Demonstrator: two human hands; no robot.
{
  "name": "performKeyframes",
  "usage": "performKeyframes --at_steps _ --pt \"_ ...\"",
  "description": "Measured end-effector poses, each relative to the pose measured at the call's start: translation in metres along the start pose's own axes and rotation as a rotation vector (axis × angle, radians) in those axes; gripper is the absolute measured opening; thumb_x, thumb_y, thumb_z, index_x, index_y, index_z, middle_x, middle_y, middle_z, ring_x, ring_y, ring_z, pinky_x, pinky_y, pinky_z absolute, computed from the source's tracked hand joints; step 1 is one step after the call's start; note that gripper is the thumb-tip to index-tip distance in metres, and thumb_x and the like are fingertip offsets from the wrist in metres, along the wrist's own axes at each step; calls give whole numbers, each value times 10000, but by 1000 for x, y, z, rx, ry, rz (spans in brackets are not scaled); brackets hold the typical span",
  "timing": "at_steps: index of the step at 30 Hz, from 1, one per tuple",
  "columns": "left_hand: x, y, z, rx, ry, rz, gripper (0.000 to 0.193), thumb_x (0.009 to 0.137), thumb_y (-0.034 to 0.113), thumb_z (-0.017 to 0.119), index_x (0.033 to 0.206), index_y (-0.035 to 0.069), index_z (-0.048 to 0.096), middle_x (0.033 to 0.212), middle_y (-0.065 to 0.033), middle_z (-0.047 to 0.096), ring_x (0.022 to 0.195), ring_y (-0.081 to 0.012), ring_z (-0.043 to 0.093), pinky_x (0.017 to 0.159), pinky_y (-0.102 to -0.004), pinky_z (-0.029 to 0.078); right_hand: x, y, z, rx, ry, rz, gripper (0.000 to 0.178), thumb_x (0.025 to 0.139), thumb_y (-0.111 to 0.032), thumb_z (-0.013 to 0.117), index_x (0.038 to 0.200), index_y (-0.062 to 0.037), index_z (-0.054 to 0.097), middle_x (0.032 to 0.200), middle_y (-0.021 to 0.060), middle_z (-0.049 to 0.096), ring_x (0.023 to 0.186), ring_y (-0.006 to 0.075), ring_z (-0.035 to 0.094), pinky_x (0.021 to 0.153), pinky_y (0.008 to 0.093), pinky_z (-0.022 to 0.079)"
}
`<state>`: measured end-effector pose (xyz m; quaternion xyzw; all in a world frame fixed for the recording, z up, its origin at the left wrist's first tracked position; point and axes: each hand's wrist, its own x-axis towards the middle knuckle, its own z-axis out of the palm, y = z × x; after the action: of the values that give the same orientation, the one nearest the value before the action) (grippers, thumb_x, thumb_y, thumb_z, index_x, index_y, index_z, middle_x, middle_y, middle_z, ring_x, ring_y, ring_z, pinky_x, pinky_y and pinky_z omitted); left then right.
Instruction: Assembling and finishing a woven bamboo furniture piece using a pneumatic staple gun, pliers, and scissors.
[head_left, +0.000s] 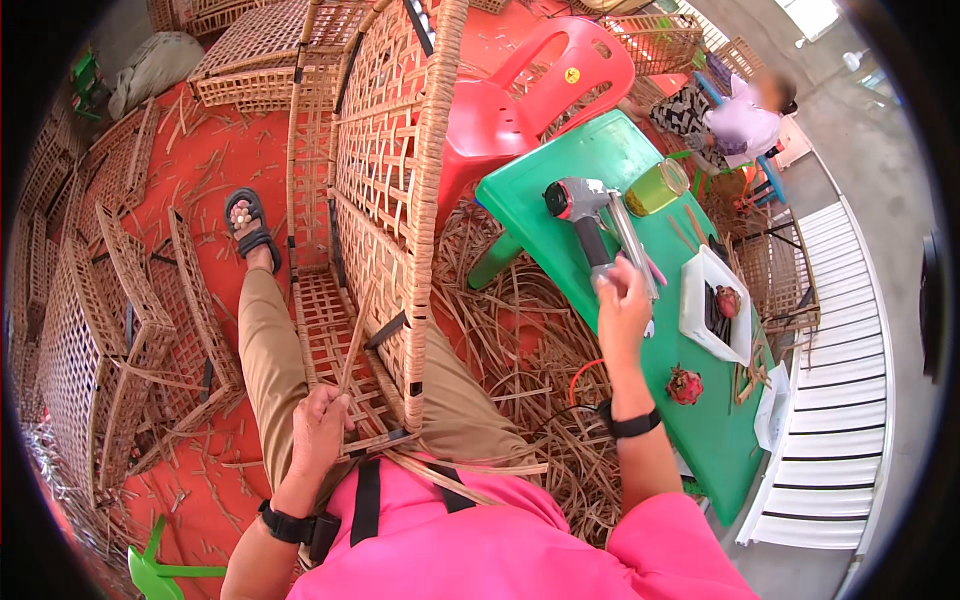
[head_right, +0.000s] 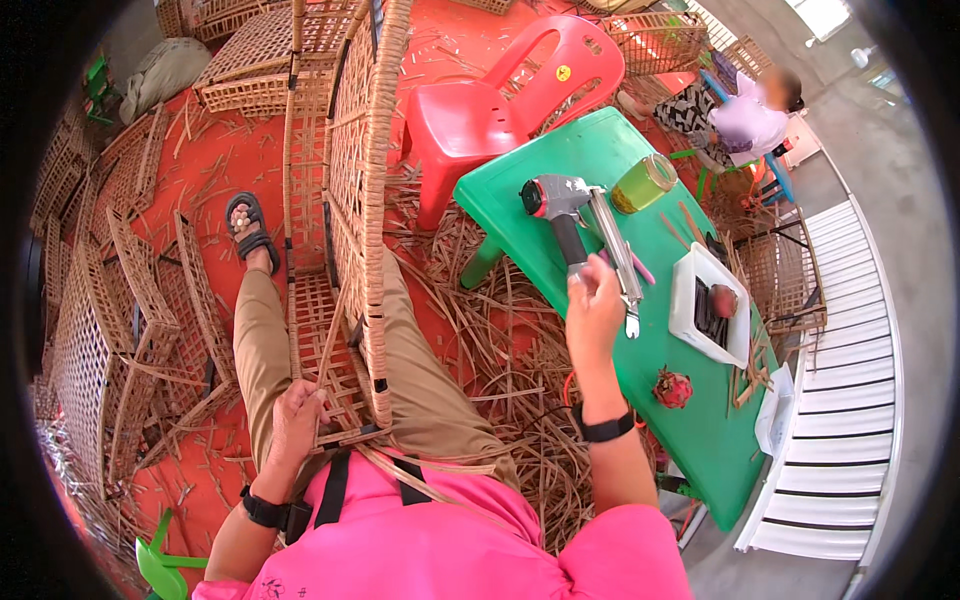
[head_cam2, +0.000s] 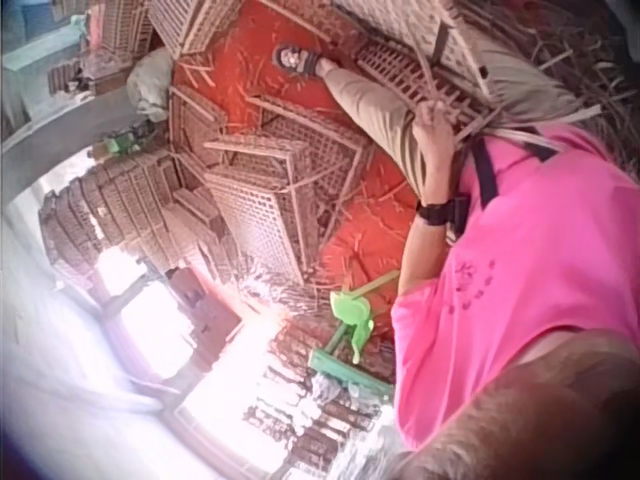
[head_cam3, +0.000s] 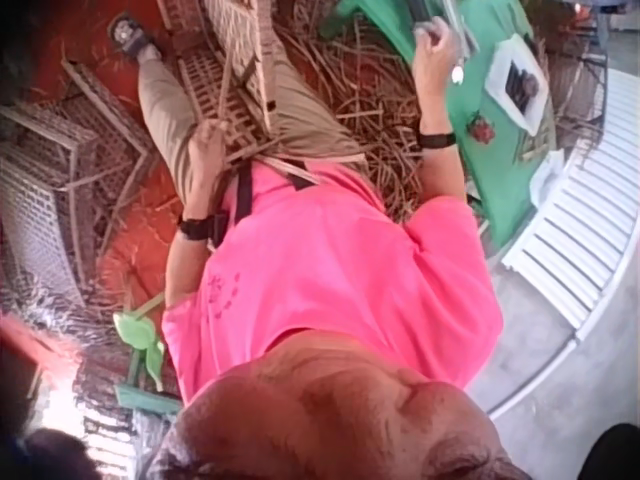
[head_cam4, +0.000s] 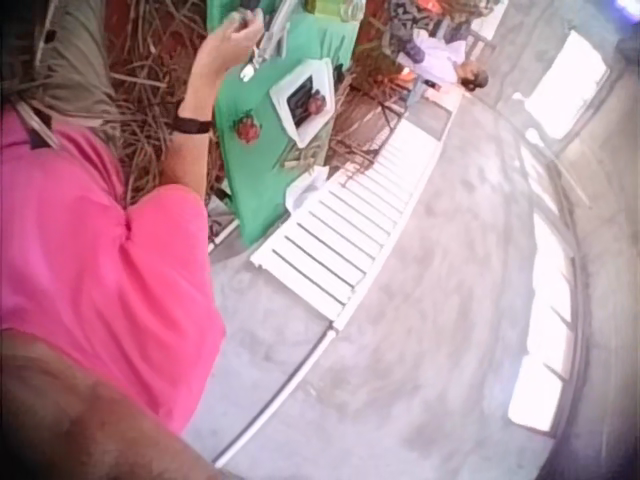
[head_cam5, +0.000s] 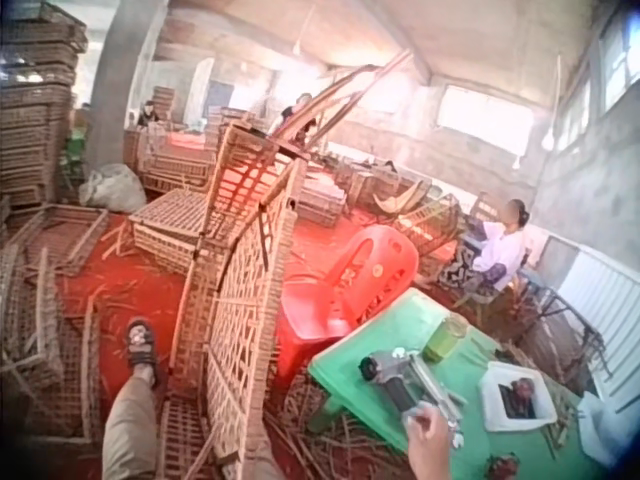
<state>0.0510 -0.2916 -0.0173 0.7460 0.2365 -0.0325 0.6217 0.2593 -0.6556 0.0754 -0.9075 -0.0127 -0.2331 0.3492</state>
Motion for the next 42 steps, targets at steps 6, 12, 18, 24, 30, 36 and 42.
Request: performKeyframes --at_steps 6,12,18,24,30,36,42 --pt "0 -2 5 -348 -65 -26 122 971 135 574 930 22 595 731 -13 595 683 -84 566 620 -237 454 58 22 6 -551 -145 -154 562 826 -352 708 1264 -29 568 1167 190 647 1062 385 606 923 465 460" --pt "17 10 -31 -245 -267 -79 184 969 214 596 919 36 595 774 -41 655 733 -96 587 695 -248 450 84 42 20 -620 -260 -197 700 809 -342 717 1373 -17 460 1213 251 620 1127 411 588 952 467 457" --pt "22 0 -42 -420 -399 -101 196 950 232 625 944 36 610 827 -46 675 797 -121 615 749 -276 462 81 20 29 -586 -434 -33 720 810 -255 704 1418 -28 392 1320 267 540 1190 412 550 971 466 446" --pt "11 8 -41 -410 -325 -147 223 928 242 664 1001 33 633 857 -41 669 811 -139 643 782 -281 490 95 51 29 -478 -311 -255 688 798 -184 696 1404 -33 408 1317 244 550 1182 402 563 978 468 457" --pt "19 2 -32 -372 -303 -101 139 925 154 629 899 23 594 781 -25 602 764 -145 633 734 -287 484 78 -19 33 -490 -261 36 664 768 -195 720 1357 -34 458 1175 251 634 1064 426 619 908 477 490" --pt "16 4 -34 -323 -288 -74 103 930 117 602 887 24 592 761 -68 660 721 -136 634 705 -272 491 73 -38 81 -579 -293 71 559 811 -177 694 1277 6 445 980 248 672 915 390 682 782 470 555" --pt "18 7 -28 -316 -272 -110 121 929 131 614 913 13 594 769 -51 651 724 -138 643 700 -265 480 92 -8 110 -620 -141 -19 533 830 -147 672 1265 42 430 982 236 650 856 382 686 745 446 566"
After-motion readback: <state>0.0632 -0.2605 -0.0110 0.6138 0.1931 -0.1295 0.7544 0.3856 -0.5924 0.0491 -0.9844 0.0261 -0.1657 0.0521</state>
